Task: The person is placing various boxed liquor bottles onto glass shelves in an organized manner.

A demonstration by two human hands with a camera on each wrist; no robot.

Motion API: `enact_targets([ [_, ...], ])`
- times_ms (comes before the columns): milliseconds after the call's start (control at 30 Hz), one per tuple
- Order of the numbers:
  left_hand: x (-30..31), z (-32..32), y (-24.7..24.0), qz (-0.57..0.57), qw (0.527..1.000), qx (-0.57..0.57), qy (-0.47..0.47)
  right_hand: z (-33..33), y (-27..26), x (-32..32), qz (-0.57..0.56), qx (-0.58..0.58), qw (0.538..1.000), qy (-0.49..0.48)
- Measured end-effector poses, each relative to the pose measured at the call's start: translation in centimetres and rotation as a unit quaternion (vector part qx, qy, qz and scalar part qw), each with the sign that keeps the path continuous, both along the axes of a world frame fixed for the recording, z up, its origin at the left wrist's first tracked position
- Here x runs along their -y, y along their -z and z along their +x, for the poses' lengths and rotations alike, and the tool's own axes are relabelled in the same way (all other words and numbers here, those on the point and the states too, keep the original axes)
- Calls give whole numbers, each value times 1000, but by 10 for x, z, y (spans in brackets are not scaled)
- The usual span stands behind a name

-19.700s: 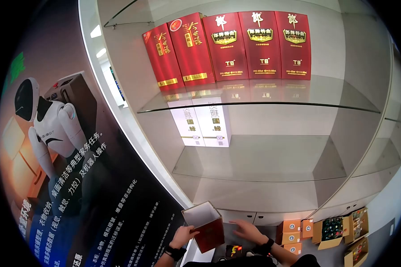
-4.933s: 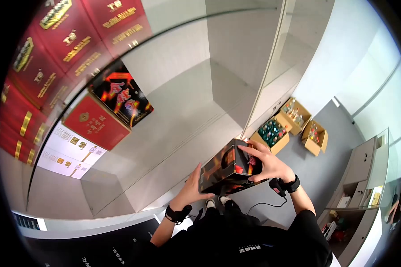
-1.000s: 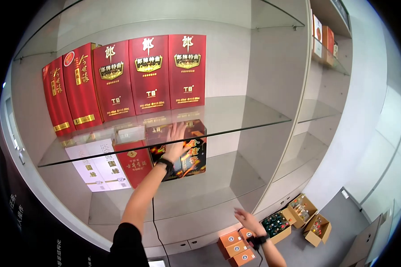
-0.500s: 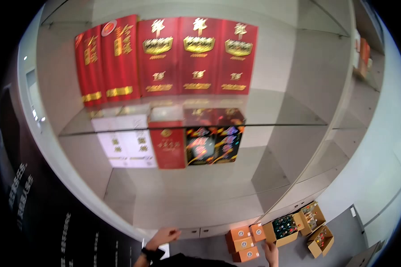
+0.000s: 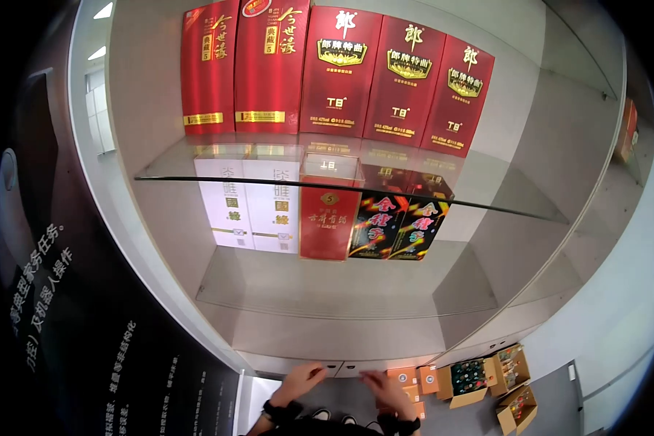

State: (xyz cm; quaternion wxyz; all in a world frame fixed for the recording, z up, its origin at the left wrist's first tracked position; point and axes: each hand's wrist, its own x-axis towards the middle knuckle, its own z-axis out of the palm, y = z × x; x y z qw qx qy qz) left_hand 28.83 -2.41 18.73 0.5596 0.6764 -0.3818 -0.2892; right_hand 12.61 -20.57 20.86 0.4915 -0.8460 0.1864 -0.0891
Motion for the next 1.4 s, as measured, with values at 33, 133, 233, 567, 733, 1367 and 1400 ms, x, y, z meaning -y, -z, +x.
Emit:
enact_targets([
  [33,-12,5,17,28,998,55,-20,-12,7,1,-25,-32,999,9],
  [133,-36,13,27,78,990,106,-41,-56,20,11,-58,-99,992,61],
  [233,-42,16,21,74,994,72,-30,-104,23,25,-88,-111,979,147],
  [567,90,-88,-32,72,974,147,158,-178,1,15,5,2,961,277],
  [733,137,-183,-41,24,953,86,289,-270,27,25,-23,-64,944,324],
  [1367,129,-221,19,159,979,36,121,-355,56,111,80,-108,937,323],
  [1400,140,-223,27,158,979,23,130,-353,55,118,88,-119,939,311],
])
